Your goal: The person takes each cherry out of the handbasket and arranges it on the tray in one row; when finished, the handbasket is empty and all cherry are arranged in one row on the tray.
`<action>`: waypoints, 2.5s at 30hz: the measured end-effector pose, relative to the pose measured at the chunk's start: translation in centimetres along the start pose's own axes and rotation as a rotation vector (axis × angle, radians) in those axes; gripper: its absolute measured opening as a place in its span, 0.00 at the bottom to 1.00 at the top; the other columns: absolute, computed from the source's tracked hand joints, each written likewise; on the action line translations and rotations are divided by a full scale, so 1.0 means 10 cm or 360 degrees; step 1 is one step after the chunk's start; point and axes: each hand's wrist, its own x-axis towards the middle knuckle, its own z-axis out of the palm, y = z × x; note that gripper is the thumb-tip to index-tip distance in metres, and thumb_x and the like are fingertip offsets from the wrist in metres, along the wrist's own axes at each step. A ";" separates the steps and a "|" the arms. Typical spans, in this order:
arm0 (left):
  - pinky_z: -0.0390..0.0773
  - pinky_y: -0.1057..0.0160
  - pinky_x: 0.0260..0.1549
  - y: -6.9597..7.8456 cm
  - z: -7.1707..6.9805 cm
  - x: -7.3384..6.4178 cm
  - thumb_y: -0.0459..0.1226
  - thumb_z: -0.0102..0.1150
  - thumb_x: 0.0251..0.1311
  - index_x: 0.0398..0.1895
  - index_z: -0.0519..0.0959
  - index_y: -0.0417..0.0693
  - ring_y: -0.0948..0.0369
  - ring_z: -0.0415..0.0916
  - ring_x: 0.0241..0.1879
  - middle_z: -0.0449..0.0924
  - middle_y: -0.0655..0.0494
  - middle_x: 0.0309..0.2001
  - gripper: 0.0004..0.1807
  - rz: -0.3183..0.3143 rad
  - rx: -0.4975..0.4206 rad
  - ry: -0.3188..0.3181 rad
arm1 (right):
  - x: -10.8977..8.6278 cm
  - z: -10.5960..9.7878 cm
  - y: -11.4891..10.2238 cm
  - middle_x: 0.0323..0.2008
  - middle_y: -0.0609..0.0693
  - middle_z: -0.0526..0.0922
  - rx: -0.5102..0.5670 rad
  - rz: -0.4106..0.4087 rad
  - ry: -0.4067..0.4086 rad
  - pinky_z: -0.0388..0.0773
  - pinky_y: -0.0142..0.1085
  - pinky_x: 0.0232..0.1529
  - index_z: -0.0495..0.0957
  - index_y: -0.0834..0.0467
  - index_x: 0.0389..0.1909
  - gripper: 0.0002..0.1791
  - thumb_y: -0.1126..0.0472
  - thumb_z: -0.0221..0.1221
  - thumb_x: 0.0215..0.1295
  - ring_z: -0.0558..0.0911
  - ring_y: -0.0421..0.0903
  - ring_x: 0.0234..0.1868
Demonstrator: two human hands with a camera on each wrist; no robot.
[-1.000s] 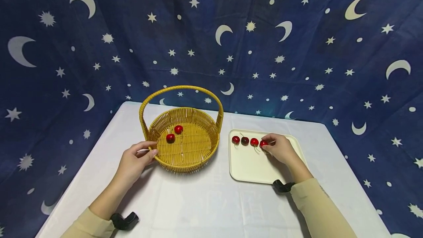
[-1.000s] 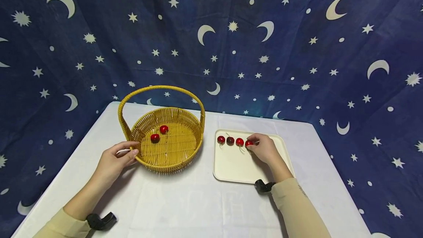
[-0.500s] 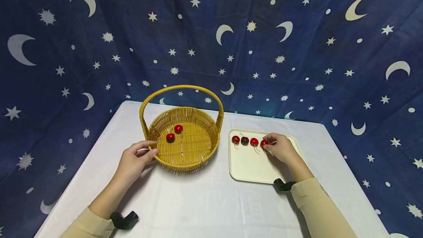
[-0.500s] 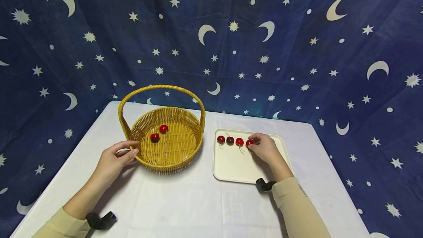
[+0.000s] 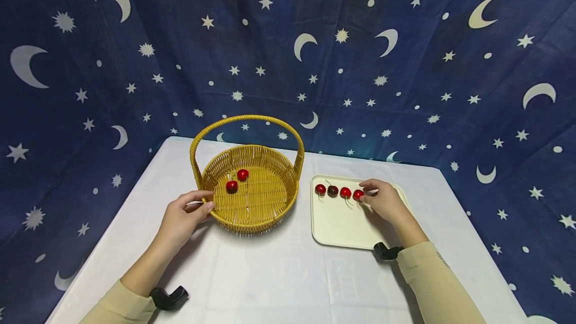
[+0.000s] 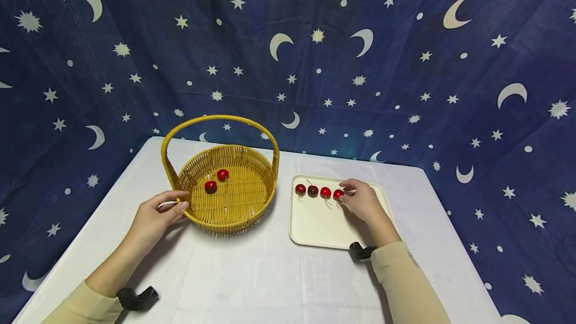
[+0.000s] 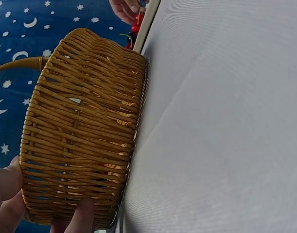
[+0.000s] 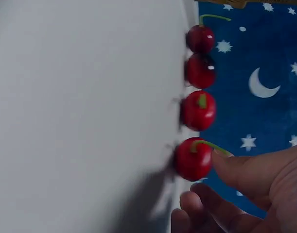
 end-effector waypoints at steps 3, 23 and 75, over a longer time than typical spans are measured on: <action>0.91 0.66 0.48 0.00 0.01 0.00 0.37 0.70 0.72 0.67 0.82 0.40 0.75 0.84 0.46 0.76 0.39 0.66 0.23 0.0000 0.0000 -0.0003 | -0.08 -0.10 -0.14 0.62 0.64 0.84 -0.0013 -0.0053 0.0046 0.85 0.36 0.41 0.80 0.60 0.67 0.23 0.64 0.65 0.73 0.86 0.61 0.56; 0.91 0.70 0.46 0.01 0.01 -0.02 0.38 0.69 0.73 0.68 0.81 0.39 0.75 0.84 0.46 0.76 0.38 0.64 0.24 0.0012 -0.0010 0.0002 | -0.26 0.73 -1.94 0.55 0.50 0.89 0.0379 -0.0724 -0.0328 0.88 0.41 0.49 0.86 0.50 0.60 0.21 0.69 0.70 0.68 0.86 0.43 0.46; 0.92 0.67 0.46 0.01 0.00 0.02 0.38 0.69 0.73 0.68 0.80 0.37 0.77 0.84 0.45 0.74 0.38 0.67 0.24 0.0022 -0.0059 -0.0009 | 0.25 1.70 -2.63 0.46 0.43 0.89 0.0081 -0.0857 -0.0651 0.81 0.25 0.43 0.87 0.52 0.53 0.16 0.64 0.75 0.65 0.82 0.37 0.41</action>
